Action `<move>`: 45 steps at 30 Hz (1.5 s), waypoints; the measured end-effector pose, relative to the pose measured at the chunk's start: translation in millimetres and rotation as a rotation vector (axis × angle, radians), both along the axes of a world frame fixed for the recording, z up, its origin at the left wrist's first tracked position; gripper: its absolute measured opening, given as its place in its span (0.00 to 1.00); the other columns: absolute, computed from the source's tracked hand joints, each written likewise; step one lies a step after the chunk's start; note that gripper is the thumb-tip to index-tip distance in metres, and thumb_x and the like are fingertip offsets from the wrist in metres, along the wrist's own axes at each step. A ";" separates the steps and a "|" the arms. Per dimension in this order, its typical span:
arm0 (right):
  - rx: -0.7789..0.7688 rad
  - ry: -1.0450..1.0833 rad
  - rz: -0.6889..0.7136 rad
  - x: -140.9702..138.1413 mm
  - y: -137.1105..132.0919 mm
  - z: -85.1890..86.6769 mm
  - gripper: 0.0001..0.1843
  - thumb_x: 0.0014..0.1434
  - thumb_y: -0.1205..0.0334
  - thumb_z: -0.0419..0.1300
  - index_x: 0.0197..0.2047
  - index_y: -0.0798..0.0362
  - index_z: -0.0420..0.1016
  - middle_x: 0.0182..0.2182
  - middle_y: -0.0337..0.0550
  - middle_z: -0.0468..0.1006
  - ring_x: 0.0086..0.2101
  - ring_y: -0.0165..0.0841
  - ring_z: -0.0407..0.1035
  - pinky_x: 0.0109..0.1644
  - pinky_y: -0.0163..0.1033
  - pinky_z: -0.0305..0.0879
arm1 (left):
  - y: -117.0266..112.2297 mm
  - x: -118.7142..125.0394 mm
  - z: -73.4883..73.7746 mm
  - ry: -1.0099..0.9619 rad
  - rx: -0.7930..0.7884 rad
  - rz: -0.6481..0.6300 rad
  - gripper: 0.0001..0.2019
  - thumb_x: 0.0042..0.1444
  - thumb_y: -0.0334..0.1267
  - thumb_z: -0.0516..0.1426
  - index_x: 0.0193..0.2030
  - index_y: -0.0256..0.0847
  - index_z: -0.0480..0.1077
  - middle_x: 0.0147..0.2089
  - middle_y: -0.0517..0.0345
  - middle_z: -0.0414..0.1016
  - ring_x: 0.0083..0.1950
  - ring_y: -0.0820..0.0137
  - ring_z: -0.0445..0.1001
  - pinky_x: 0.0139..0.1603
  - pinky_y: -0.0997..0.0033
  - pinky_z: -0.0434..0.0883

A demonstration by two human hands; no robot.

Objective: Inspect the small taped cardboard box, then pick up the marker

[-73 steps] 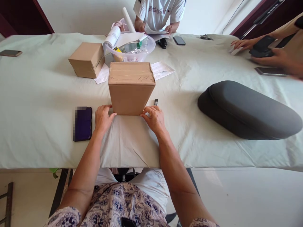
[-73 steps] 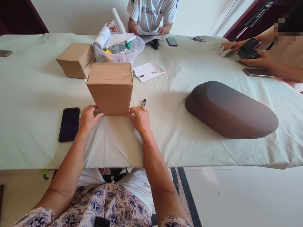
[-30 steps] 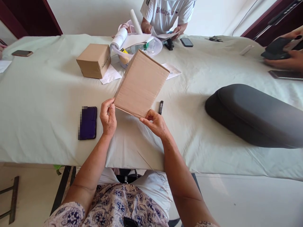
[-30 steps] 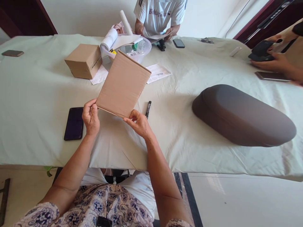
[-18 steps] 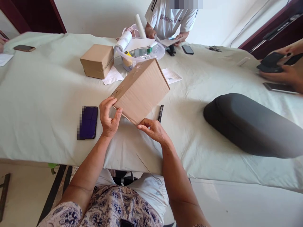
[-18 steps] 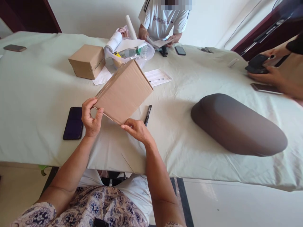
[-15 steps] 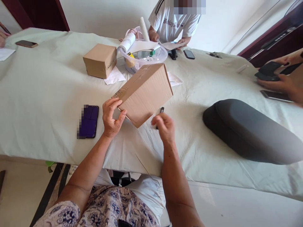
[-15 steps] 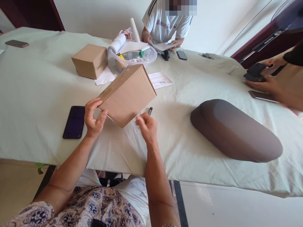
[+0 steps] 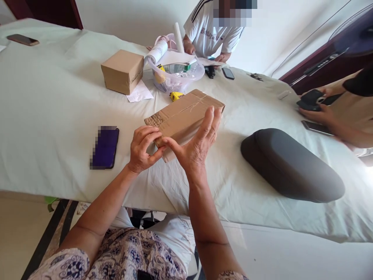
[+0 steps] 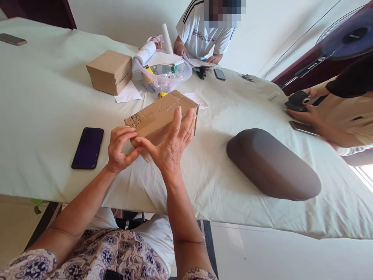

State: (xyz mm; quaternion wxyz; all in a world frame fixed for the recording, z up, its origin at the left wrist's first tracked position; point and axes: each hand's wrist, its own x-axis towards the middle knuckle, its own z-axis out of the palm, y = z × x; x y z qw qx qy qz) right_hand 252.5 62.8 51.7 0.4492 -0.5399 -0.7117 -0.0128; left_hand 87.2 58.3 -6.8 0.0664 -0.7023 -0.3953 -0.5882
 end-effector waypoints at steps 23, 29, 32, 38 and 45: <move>0.104 0.469 -0.025 38.5 21.5 -50.2 0.26 0.70 0.45 0.44 0.67 0.43 0.56 0.53 0.52 0.68 0.55 0.45 0.71 0.55 0.53 0.72 | -2.1 -12.1 -0.4 -0.206 -0.038 0.127 0.14 0.64 0.53 0.54 0.44 0.46 0.67 0.52 0.49 0.71 0.60 0.57 0.73 0.61 0.46 0.73; -0.094 0.709 0.052 26.8 20.1 -68.7 0.22 0.64 0.47 0.52 0.57 0.46 0.62 0.49 0.50 0.70 0.51 0.42 0.70 0.51 0.46 0.71 | 5.2 -15.4 -6.8 -0.351 -0.062 0.072 0.14 0.63 0.49 0.55 0.49 0.45 0.67 0.58 0.47 0.67 0.63 0.56 0.69 0.65 0.47 0.69; -0.141 0.841 0.076 30.1 18.2 -63.4 0.20 0.61 0.47 0.58 0.54 0.45 0.67 0.43 0.42 0.71 0.45 0.36 0.70 0.48 0.41 0.69 | 9.4 -14.8 -9.1 -0.414 -0.044 -0.045 0.13 0.60 0.45 0.58 0.49 0.45 0.68 0.57 0.49 0.67 0.63 0.57 0.69 0.66 0.48 0.68; -0.208 0.987 0.004 38.0 17.5 -51.1 0.19 0.57 0.41 0.63 0.41 0.47 0.71 0.30 0.32 0.64 0.30 0.27 0.59 0.35 0.34 0.57 | 14.2 -14.2 -12.3 -0.507 -0.109 -0.106 0.16 0.58 0.46 0.61 0.50 0.45 0.69 0.57 0.50 0.69 0.61 0.59 0.72 0.62 0.55 0.72; -0.199 0.985 0.000 39.1 18.1 -49.9 0.19 0.56 0.42 0.64 0.34 0.49 0.66 0.26 0.30 0.61 0.27 0.25 0.54 0.31 0.33 0.50 | 15.6 -16.4 -7.7 -0.602 -0.307 -0.084 0.26 0.57 0.55 0.63 0.57 0.44 0.68 0.54 0.50 0.75 0.53 0.65 0.77 0.54 0.65 0.74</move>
